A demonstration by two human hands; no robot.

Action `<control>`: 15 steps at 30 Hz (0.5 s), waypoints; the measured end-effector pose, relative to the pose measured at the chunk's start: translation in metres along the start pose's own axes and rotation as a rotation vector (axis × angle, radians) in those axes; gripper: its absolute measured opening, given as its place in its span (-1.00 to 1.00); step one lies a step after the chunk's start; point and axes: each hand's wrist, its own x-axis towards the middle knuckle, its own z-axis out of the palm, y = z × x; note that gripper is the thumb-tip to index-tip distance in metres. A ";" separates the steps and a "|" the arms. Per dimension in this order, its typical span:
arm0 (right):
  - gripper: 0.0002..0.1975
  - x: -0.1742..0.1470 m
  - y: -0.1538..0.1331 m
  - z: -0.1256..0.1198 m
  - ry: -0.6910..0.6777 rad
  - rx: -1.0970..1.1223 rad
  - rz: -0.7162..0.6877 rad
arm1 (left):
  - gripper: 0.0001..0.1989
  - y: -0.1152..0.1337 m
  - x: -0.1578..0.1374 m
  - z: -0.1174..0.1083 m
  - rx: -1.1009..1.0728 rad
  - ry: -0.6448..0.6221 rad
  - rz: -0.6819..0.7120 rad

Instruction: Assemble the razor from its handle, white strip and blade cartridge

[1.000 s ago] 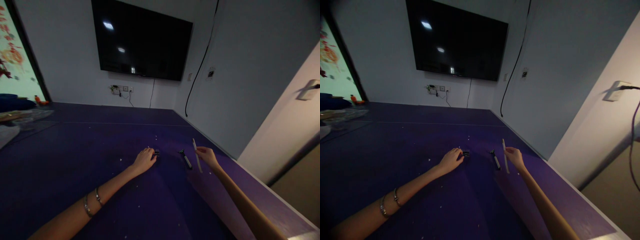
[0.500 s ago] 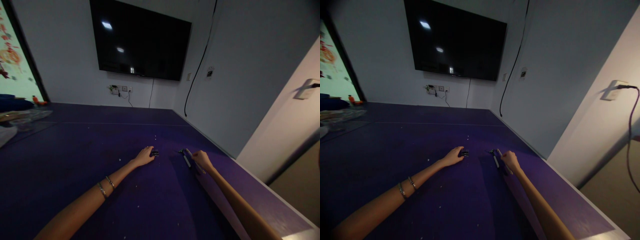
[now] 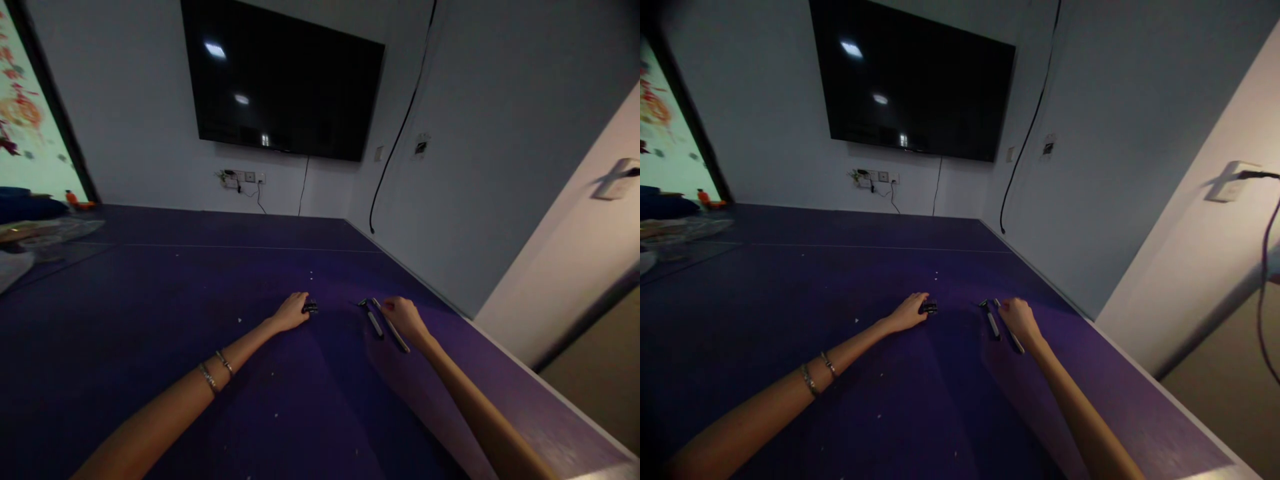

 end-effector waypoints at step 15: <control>-0.44 -0.025 -0.072 -0.003 -0.254 0.353 -0.548 | -0.27 0.080 -0.039 -0.023 -0.233 -0.037 0.256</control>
